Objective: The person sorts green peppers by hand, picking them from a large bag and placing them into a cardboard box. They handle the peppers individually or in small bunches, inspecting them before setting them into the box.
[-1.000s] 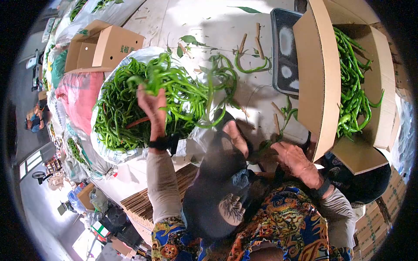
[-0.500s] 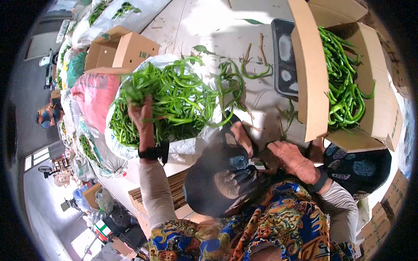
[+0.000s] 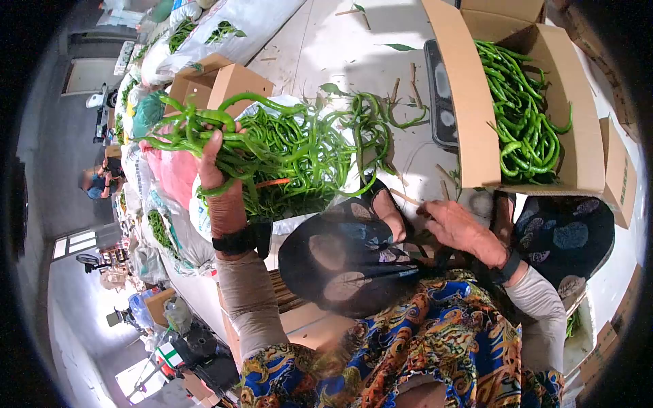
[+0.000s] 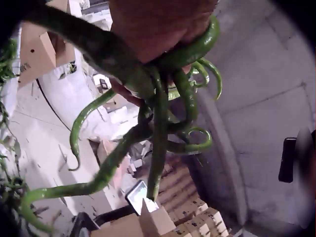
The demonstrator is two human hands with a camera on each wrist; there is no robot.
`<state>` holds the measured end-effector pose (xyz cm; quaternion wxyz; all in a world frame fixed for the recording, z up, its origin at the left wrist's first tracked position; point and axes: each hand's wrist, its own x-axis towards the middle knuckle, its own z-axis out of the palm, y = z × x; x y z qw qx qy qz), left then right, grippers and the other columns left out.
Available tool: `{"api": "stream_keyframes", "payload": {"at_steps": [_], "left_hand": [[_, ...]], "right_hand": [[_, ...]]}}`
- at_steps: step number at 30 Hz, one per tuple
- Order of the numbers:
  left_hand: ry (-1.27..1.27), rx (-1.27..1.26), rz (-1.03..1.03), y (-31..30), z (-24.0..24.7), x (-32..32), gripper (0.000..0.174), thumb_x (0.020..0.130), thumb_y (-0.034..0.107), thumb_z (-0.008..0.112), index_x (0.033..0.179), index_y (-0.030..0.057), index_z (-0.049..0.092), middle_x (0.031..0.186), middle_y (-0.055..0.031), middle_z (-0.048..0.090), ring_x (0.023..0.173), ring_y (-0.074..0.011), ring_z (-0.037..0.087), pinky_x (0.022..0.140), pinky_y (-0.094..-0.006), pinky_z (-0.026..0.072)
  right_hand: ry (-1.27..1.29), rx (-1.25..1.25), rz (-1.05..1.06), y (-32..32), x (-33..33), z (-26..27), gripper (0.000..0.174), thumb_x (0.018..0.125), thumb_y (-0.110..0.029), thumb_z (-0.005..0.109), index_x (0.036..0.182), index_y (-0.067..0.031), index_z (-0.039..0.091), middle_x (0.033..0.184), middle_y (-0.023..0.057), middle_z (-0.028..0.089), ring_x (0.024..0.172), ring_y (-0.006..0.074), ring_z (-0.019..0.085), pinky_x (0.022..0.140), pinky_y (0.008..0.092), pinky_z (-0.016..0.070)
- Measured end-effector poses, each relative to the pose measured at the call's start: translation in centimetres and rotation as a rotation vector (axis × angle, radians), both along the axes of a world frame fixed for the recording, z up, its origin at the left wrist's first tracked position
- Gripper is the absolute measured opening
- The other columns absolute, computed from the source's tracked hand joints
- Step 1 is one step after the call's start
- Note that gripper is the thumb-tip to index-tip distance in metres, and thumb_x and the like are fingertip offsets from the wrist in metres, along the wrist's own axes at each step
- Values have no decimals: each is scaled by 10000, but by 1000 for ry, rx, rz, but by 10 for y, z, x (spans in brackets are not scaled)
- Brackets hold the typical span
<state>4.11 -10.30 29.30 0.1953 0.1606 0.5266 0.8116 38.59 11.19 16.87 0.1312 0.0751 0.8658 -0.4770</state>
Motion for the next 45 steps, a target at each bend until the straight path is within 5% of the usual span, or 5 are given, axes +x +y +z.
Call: {"api": "stream_keyframes", "payload": {"at_steps": [19,22,35,39,45], "left_hand": [[-140,-39,-384,93,69,89,297,962,200,452,1119,-40,528,980,-127,593,879,-210,580,723,-289,490],[-279,109,-330,105,69,100,284,923,163,501,1120,-38,544,1002,-167,618,916,-272,607,794,-369,517],[-435,345,-387,116,32,105,355,887,153,548,1189,-31,517,1135,-172,581,1069,-336,562,924,-443,496],[-358,237,-321,122,36,111,336,889,170,557,1168,-15,529,1131,-173,591,1050,-304,576,880,-431,513],[-501,282,-351,127,39,123,339,888,181,566,1167,-9,530,1101,-171,597,1036,-305,591,870,-436,515]], "right_hand": [[653,-322,-412,-19,-107,119,560,757,-195,741,1256,-83,514,1132,161,553,878,257,599,768,365,503],[352,-422,-105,-10,-102,134,490,781,-182,709,1226,-64,540,816,175,611,764,267,588,751,369,472],[478,-392,-17,37,-34,140,334,975,-186,462,1232,18,528,893,96,658,732,160,635,674,306,516],[167,-1086,-168,57,-21,164,332,977,-219,487,1165,44,562,821,26,612,724,100,545,710,209,445],[94,-744,-10,53,-26,153,311,935,-230,535,1101,21,611,798,62,611,731,174,606,700,302,481]]}}
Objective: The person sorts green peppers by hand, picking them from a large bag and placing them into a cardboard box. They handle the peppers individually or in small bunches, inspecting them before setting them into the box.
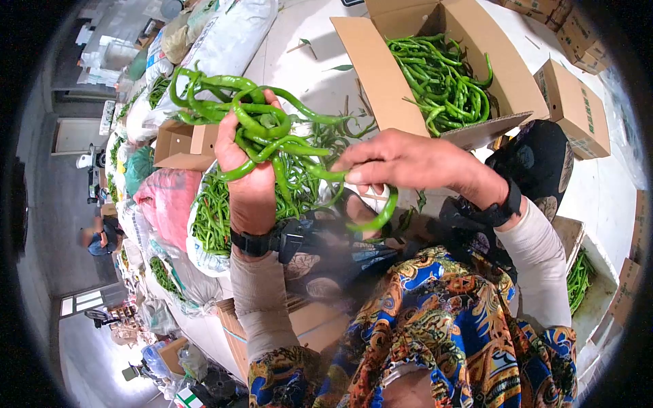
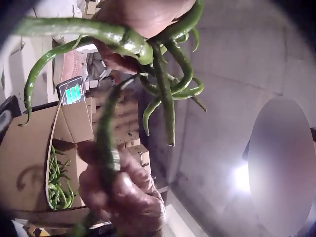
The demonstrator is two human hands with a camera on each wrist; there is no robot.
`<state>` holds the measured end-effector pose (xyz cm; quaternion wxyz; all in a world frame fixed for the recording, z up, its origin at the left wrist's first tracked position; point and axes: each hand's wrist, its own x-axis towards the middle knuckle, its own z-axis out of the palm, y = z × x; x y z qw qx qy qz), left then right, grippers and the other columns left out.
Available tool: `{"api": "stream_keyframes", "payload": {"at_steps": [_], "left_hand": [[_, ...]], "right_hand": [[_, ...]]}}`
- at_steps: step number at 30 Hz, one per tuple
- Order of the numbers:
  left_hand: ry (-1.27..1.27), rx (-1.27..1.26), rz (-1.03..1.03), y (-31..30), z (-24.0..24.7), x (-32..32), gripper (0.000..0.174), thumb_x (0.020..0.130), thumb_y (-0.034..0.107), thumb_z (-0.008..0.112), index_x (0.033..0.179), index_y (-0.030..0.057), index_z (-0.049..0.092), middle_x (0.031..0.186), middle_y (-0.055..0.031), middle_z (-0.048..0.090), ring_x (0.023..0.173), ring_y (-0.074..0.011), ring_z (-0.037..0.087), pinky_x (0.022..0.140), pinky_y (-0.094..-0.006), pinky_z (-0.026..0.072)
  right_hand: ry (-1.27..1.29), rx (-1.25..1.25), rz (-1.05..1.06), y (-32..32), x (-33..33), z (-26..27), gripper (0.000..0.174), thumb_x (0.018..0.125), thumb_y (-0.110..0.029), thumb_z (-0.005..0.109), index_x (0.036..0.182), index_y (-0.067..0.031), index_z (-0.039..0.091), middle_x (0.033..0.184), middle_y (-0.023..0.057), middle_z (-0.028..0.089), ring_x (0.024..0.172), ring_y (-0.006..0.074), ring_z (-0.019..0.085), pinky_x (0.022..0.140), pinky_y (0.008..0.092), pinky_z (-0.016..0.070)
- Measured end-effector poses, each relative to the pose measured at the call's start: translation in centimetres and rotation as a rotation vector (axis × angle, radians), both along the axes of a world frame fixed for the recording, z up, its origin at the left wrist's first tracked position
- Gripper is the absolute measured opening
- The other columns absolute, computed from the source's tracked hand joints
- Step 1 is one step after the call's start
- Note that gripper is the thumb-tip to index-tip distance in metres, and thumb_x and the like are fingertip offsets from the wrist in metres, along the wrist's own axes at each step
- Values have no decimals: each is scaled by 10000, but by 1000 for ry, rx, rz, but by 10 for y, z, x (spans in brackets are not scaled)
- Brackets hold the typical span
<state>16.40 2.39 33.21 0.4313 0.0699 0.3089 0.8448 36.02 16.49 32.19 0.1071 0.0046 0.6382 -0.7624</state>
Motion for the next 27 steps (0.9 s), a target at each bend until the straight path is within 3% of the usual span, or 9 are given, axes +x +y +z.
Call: {"api": "stream_keyframes", "payload": {"at_steps": [2,3,7,12,14,18,22,25,27], "left_hand": [[62,-106,5,8,-7,6,317,890,175,564,1142,-16,535,1079,-168,600,1022,-308,600,880,-433,515],[80,-130,-8,9,-9,7,317,893,167,557,1146,-23,535,1078,-171,600,1015,-312,604,898,-434,511],[112,-121,-15,7,-7,10,349,894,172,546,1179,-27,520,1101,-179,598,1013,-316,605,881,-437,516],[133,-17,86,-10,-12,-22,341,886,222,576,1131,-14,557,1057,-184,622,969,-285,604,820,-396,516],[140,-16,106,-14,-12,-28,349,880,212,572,1135,-25,549,1087,-187,603,996,-293,593,836,-401,512],[196,-37,96,-11,-15,-19,337,905,216,508,1132,-32,541,1067,-170,603,988,-284,598,860,-398,519],[142,-99,9,-5,-15,-11,340,933,248,492,1138,-18,541,1022,-184,620,914,-270,623,813,-388,537],[29,-59,-128,-5,-10,-2,346,933,249,491,1159,-10,535,1030,-187,622,890,-272,635,735,-377,558],[21,102,-288,-5,-7,-2,344,925,213,501,1196,0,500,1086,-175,549,953,-270,566,818,-378,514]], "right_hand": [[283,984,-180,-8,4,-18,268,890,-199,558,1064,-5,621,821,132,625,781,302,631,722,386,489],[221,1087,-156,-11,4,-8,229,863,-169,560,1023,-17,623,882,178,631,843,373,609,740,429,483],[273,983,-220,-8,13,-5,213,886,-192,551,973,-10,620,880,162,643,823,355,622,730,413,493],[84,253,207,13,36,13,253,943,-203,526,1060,0,620,839,48,655,712,155,591,683,299,496],[45,121,61,33,49,6,277,973,-223,500,1085,5,612,813,7,630,734,78,559,673,236,472],[-36,135,-357,80,61,12,239,953,-242,527,1041,-38,617,833,-19,628,734,34,560,601,194,414],[-3,188,-587,112,60,16,336,941,-223,542,1208,-20,564,899,-28,632,748,10,565,548,140,372],[-14,489,-610,138,49,23,418,934,-300,542,1243,-18,557,1061,26,628,952,80,578,727,212,442],[25,756,-782,146,41,20,497,922,-377,555,1282,-35,546,1186,70,601,1035,123,566,793,259,448]]}}
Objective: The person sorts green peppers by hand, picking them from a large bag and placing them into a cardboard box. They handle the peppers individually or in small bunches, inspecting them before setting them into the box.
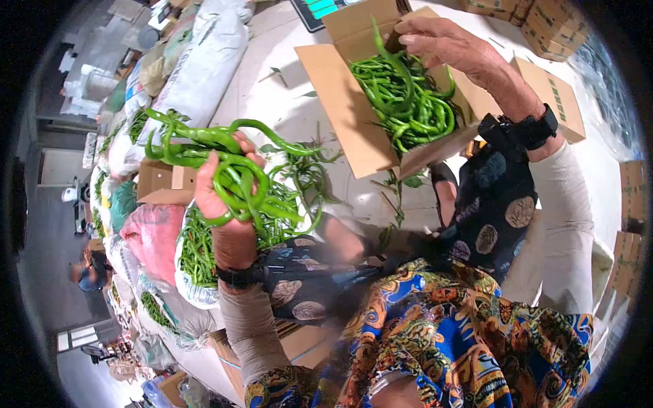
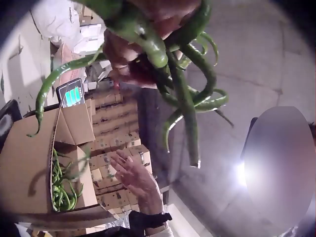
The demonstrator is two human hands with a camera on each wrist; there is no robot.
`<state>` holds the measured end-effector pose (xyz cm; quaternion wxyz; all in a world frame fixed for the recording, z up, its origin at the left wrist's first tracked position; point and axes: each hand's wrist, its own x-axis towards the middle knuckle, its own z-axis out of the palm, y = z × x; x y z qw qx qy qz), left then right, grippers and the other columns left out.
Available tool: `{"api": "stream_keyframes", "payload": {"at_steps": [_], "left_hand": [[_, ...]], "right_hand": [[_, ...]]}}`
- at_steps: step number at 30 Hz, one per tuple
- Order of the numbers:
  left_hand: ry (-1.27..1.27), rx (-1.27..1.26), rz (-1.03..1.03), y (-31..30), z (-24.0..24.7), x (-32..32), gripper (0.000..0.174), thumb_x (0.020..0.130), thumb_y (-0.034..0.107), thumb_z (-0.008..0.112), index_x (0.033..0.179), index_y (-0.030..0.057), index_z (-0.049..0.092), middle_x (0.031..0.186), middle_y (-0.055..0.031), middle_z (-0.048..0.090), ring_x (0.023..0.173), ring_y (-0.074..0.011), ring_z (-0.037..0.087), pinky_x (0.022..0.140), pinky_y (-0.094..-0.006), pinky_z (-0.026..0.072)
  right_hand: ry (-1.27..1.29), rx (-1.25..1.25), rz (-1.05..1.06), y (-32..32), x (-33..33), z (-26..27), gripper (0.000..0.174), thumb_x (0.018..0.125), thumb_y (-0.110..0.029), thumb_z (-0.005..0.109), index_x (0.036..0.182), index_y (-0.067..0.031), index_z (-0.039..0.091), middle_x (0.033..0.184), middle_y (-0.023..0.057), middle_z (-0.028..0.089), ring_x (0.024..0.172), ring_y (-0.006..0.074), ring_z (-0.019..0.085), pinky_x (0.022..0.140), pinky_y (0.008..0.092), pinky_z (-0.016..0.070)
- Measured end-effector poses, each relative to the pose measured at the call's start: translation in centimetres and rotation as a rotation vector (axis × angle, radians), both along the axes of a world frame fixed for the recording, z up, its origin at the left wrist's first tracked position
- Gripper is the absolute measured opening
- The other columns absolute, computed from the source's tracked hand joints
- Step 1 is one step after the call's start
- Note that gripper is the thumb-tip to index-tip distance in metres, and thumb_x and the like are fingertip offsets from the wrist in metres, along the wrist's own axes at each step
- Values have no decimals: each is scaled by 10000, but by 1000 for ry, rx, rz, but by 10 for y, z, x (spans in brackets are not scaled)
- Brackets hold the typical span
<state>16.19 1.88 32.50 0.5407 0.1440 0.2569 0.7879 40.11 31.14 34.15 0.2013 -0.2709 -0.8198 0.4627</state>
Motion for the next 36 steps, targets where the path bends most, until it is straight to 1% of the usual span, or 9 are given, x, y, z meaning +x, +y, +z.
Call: {"api": "stream_keyframes", "payload": {"at_steps": [1,2,10,13,15,20,26,29,36], "left_hand": [[-1,75,-81,1,-1,0,349,921,192,508,1216,10,473,1141,-163,473,1029,-256,496,892,-377,470],[-58,122,27,4,-5,3,357,903,187,493,1232,51,459,1164,-209,522,977,-305,573,756,-389,540],[30,350,-285,1,4,6,496,789,141,687,1189,92,398,1117,-207,456,830,-306,553,616,-354,513],[99,341,-311,-2,7,8,480,799,144,684,1181,89,399,1096,-228,454,823,-313,564,603,-347,524],[96,326,-251,-3,10,12,480,797,151,688,1172,79,398,1085,-251,456,819,-317,570,567,-344,526],[128,278,-145,-10,6,5,518,782,162,684,1194,56,388,1153,-275,480,752,-327,607,555,-367,542],[94,220,-185,-8,-3,8,541,771,157,663,1222,63,381,1196,-308,514,765,-340,623,612,-390,539],[118,202,-185,-4,-3,9,508,777,178,647,1192,51,382,1037,-239,552,827,-322,595,678,-409,507],[182,176,-203,-1,-2,13,480,758,169,685,1117,41,392,894,-217,566,751,-297,603,575,-367,539]], "right_hand": [[14,5,8,4,-4,-1,497,922,-377,555,1282,-35,546,1186,70,601,1035,123,566,793,259,448],[-9,-63,79,7,-9,-1,492,921,-375,554,1273,-31,551,1171,65,605,1034,127,567,794,260,449],[-21,-77,469,-56,-81,-5,451,897,-320,569,1231,-18,566,1201,114,588,1080,195,552,822,314,495],[26,57,648,-74,-106,-19,395,900,-309,579,1169,-20,598,1074,99,631,966,172,585,767,312,498],[-27,-284,793,-82,-112,-20,370,896,-278,635,1156,-19,589,891,40,632,783,112,561,688,277,469],[-77,-319,674,-69,-84,9,312,885,-340,609,818,-35,619,711,-6,597,593,63,497,565,225,416],[-66,-285,527,-64,-59,30,280,878,-317,626,829,-42,625,715,-11,610,544,31,467,504,194,380],[-37,-330,429,-47,-52,19,290,875,-327,645,821,-43,622,736,8,628,540,28,475,498,179,380],[29,-352,293,-26,-33,4,279,896,-321,630,921,-44,618,752,-12,618,530,18,478,466,163,377]]}}
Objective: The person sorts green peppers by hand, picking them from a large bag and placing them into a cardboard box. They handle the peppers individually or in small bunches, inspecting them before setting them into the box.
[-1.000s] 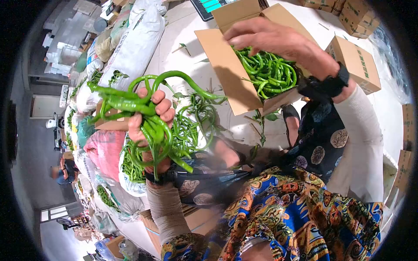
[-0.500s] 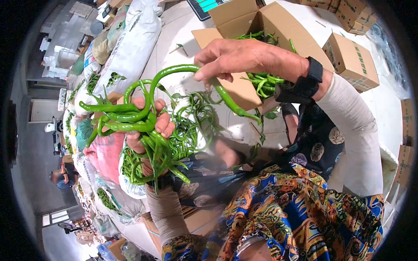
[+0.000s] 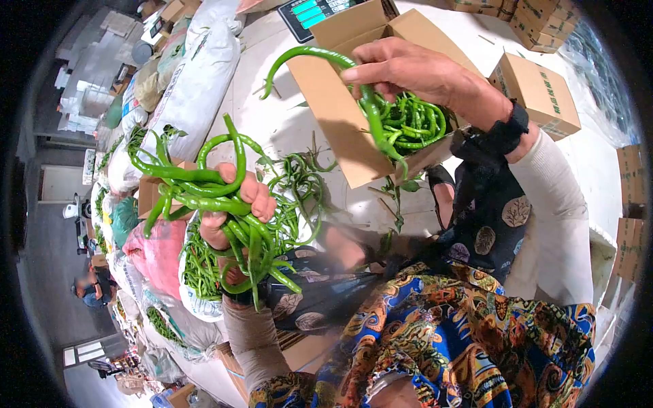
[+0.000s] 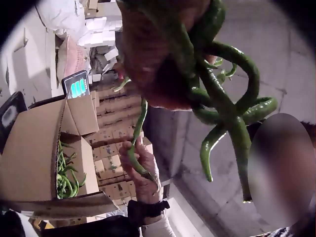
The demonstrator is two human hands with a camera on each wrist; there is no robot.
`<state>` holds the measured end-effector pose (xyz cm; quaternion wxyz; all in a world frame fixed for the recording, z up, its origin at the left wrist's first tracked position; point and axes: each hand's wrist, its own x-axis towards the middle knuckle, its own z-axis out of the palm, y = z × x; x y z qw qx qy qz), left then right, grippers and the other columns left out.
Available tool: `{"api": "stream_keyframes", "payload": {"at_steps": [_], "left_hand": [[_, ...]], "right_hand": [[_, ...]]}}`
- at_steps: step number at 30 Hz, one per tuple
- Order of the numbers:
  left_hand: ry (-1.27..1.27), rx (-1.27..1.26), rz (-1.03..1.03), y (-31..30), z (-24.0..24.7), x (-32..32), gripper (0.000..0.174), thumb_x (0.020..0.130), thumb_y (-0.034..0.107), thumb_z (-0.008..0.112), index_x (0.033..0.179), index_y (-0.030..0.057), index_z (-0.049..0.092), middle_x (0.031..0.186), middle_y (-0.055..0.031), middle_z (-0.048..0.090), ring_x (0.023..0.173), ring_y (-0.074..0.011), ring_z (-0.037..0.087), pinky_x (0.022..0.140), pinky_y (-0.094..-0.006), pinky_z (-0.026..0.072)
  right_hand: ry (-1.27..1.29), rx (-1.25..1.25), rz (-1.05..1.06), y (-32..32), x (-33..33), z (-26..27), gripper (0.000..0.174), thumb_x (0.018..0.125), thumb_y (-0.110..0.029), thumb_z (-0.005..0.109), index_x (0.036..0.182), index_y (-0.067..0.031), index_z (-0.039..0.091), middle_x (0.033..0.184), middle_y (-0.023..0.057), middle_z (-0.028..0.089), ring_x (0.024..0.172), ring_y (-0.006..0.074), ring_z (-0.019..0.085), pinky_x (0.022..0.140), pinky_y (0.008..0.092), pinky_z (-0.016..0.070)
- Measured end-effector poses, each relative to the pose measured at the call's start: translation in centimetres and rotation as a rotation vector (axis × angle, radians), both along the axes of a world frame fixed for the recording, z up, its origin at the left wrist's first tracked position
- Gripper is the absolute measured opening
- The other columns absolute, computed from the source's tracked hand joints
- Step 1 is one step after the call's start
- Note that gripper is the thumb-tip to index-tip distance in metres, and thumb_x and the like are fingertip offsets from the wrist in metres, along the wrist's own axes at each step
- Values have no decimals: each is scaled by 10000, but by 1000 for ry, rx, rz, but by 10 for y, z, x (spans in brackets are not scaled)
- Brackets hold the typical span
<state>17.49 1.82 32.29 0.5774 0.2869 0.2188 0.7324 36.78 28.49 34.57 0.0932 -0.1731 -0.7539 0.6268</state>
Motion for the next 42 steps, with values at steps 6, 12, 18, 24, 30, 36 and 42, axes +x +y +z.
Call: {"api": "stream_keyframes", "payload": {"at_steps": [6,12,18,24,30,36,42], "left_hand": [[22,27,3,-2,6,13,450,761,184,715,1058,27,417,802,-186,574,642,-254,592,542,-337,524],[-63,-106,-65,-8,18,26,402,752,144,709,1046,66,446,825,-150,559,690,-271,571,564,-394,502],[54,-171,-102,-7,14,29,404,747,157,688,1049,58,438,795,-171,539,631,-293,559,521,-366,465],[114,-83,-40,3,-2,17,635,737,247,717,1233,33,383,940,-140,621,754,-264,625,622,-348,533],[7,-304,95,5,-5,19,581,729,76,620,1275,25,428,1082,-166,596,836,-303,636,709,-411,551],[350,-395,29,21,-12,39,624,767,91,702,1302,-20,402,1013,-144,629,835,-262,654,783,-406,553],[322,-446,34,35,-24,36,494,781,27,629,1251,-9,483,976,-116,639,820,-253,645,731,-382,552]], "right_hand": [[-42,384,-197,46,5,-30,402,903,-357,583,1072,7,592,844,18,602,682,71,541,577,207,468],[1,136,-11,-38,-7,23,370,911,-325,556,1145,-45,615,913,-1,617,767,78,550,644,233,448],[111,-139,242,-97,-30,37,361,928,-274,572,1168,-5,587,953,45,631,828,100,562,751,255,465],[320,-251,85,-98,-24,26,215,962,-231,545,981,-27,608,856,9,637,655,49,593,515,183,475],[269,-135,-199,-69,26,33,267,966,-282,530,1014,-28,598,833,-14,606,649,17,553,551,165,454],[75,265,-327,-53,76,25,229,974,-220,513,1035,-15,595,789,21,614,645,53,545,559,219,453],[-83,735,-52,-52,110,36,203,887,-150,566,1040,-20,590,773,174,618,732,335,630,658,393,489]]}}
